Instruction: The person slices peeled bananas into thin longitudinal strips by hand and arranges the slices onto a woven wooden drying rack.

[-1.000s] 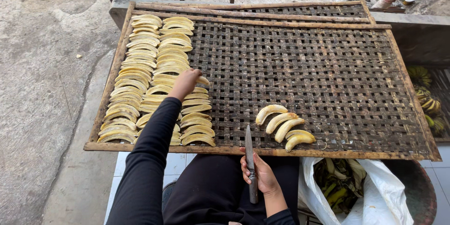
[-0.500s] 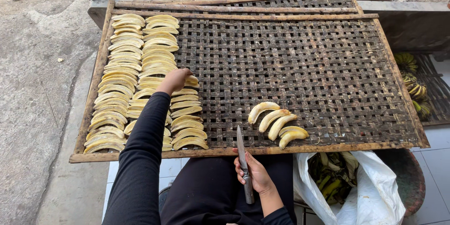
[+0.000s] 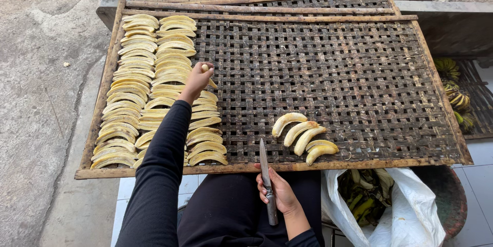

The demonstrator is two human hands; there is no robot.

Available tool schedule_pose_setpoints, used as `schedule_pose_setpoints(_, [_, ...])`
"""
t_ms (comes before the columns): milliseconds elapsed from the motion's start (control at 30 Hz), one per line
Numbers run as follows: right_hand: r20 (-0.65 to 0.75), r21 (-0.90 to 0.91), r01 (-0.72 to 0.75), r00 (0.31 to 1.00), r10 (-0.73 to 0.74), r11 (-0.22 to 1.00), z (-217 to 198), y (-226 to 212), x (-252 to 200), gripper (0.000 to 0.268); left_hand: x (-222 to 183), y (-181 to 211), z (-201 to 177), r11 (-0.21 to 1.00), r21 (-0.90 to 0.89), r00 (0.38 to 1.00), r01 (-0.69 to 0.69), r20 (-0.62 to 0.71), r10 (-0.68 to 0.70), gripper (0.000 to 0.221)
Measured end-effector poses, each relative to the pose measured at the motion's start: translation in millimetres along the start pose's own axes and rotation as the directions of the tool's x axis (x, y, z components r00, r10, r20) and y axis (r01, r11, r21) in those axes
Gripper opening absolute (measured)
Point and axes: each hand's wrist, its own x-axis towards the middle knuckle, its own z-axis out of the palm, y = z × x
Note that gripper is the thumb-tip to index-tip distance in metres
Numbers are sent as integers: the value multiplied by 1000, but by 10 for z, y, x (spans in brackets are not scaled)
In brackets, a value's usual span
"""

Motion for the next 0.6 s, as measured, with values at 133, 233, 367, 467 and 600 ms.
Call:
schedule_pose_setpoints(133, [3,1,2,1000,-2,1000,10,0,-14,51,-19,-161,-67,999,17,994,-45,98,43,40])
schedule_pose_setpoints(233, [6,4,-3,1000,3,1000,5,-13,-14,51,-64,-148,-135,993,106,995,-56,90,47,42])
schedule_pose_setpoints(367, [0,2,-4,1000,4,1000,10,-6,-8,51,-107,-103,-257,870,492,998,3,-58,30,26])
schedule_pose_setpoints(467, [-1,1,-6,1000,6,1000,4,-8,-1,51,-110,-132,-363,765,639,987,-80,-58,151,23])
schedule_pose_setpoints(600, [-6,-8,-3,1000,2,1000,-1,1,-4,50,-203,-190,-398,728,661,980,-183,60,192,29])
